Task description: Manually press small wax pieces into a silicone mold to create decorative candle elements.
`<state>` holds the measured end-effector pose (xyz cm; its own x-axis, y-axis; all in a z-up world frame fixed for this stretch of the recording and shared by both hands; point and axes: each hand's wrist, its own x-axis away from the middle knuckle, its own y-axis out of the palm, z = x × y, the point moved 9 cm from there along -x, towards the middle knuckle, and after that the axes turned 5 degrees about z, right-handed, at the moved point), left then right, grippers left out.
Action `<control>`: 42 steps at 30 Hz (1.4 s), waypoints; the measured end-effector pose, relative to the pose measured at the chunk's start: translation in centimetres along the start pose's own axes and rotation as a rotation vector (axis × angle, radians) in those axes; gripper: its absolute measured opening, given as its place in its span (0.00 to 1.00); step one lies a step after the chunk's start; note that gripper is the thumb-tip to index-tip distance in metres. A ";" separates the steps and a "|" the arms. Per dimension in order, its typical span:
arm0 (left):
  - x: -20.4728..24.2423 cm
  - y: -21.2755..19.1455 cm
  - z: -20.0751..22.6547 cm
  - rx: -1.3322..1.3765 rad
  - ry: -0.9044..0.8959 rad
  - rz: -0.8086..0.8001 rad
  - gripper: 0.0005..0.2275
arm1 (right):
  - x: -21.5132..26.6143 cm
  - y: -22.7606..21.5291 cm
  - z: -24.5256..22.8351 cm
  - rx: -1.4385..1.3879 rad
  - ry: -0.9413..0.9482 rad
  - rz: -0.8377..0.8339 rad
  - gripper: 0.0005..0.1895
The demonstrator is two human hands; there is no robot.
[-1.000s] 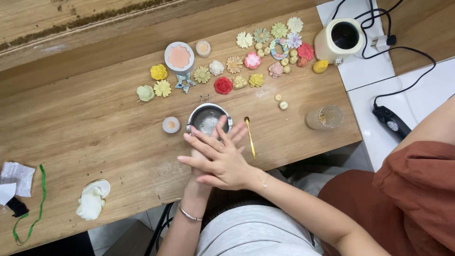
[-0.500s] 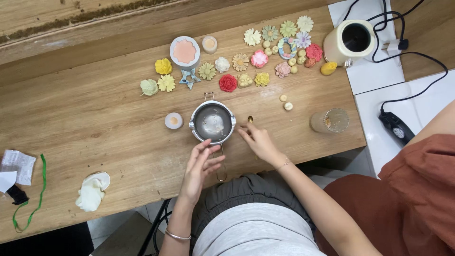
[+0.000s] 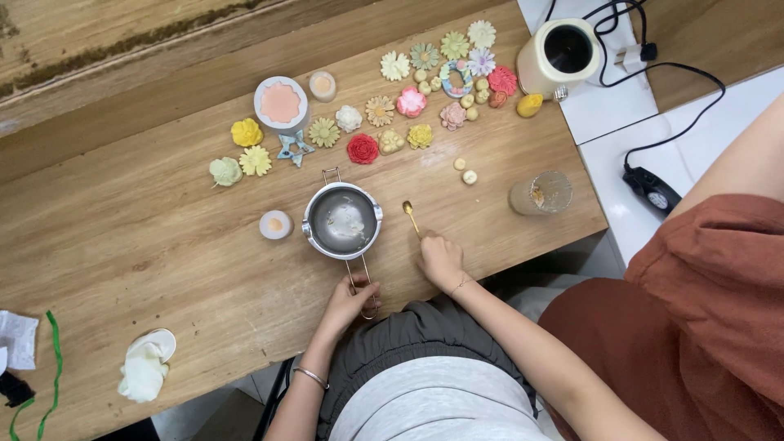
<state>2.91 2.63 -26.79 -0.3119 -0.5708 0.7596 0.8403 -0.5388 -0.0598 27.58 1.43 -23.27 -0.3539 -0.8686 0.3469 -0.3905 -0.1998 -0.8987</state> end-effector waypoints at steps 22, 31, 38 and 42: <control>12.2 -7.6 7.8 0.108 0.219 0.342 0.14 | 4.6 -3.5 11.0 -0.631 0.218 0.295 0.13; 13.4 -7.8 7.3 0.029 0.177 0.409 0.13 | 5.3 -7.2 16.2 -0.492 0.447 0.543 0.09; 13.1 -7.0 9.3 -0.062 0.173 0.393 0.14 | 4.0 -7.7 15.5 -0.221 0.323 0.615 0.15; 12.7 -6.1 9.0 -0.087 0.159 0.370 0.14 | 4.4 -12.3 9.4 0.220 0.210 0.669 0.19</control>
<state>-2.20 4.24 -10.92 -0.0661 -0.8207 0.5676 0.8701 -0.3259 -0.3698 38.83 -4.25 -13.24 -0.6209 -0.7359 -0.2700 0.1377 0.2367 -0.9618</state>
